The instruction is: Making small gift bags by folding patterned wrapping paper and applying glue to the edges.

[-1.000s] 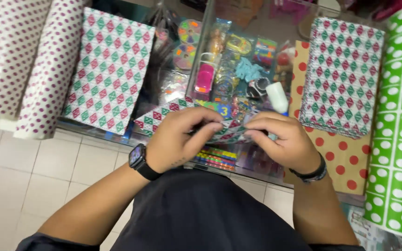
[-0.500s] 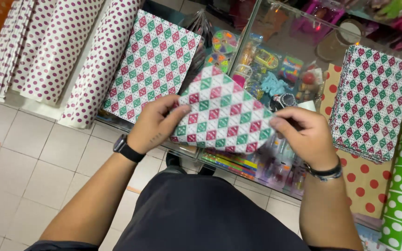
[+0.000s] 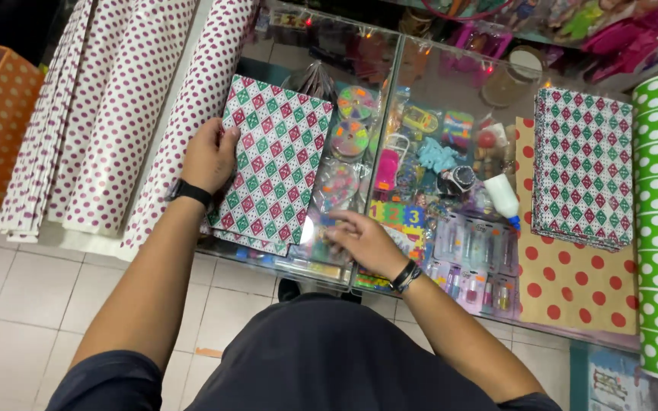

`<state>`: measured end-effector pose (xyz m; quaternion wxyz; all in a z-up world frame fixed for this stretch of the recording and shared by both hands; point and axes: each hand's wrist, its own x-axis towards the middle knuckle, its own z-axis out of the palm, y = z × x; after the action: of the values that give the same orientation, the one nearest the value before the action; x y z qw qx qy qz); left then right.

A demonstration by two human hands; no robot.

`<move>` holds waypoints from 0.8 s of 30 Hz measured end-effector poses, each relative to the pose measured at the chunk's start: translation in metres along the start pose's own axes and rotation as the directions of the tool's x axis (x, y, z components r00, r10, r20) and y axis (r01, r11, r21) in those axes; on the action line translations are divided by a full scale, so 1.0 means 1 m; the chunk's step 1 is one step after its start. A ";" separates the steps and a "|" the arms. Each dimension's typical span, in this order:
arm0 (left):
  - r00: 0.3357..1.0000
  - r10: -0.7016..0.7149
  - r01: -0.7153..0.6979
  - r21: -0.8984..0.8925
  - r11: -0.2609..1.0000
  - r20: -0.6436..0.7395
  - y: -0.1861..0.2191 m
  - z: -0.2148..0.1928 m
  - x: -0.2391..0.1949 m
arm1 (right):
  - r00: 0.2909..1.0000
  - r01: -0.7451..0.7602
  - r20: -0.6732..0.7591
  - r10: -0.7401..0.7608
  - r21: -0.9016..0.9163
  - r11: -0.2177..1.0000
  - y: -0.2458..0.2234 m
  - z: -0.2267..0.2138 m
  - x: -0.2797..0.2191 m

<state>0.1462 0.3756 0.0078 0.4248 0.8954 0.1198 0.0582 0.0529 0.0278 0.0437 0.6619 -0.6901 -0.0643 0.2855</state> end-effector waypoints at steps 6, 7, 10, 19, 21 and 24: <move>1.000 -0.008 0.014 0.230 0.973 -0.029 0.026 -0.009 -0.002 | 0.997 -0.069 -0.036 0.069 -0.015 0.997 0.020 0.017 0.008; 1.000 0.002 0.002 0.256 0.967 -0.014 0.027 -0.010 -0.002 | 0.997 -0.061 -0.059 0.059 -0.039 0.997 0.018 0.019 0.007; 0.996 0.084 -0.093 0.364 0.927 0.043 0.035 -0.021 -0.006 | 0.993 -0.059 -0.105 0.057 -0.020 0.998 0.005 0.024 0.002; 0.980 0.180 -0.199 0.366 0.909 0.086 0.032 -0.023 -0.019 | 0.983 0.006 -0.184 -0.024 -0.094 0.996 0.028 0.026 0.000; 0.984 0.161 -0.179 0.342 0.922 0.081 0.027 -0.016 -0.015 | 0.981 0.000 -0.191 -0.015 -0.076 0.997 0.022 0.027 -0.006; 0.988 0.140 -0.152 0.298 0.942 0.062 0.029 -0.012 -0.014 | 0.982 -0.002 -0.188 -0.007 -0.048 0.999 0.026 0.025 -0.011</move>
<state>0.1346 0.3628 0.0377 0.2798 0.9572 0.0521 0.0529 0.0241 0.0417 0.0239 0.6488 -0.7294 -0.0094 0.2166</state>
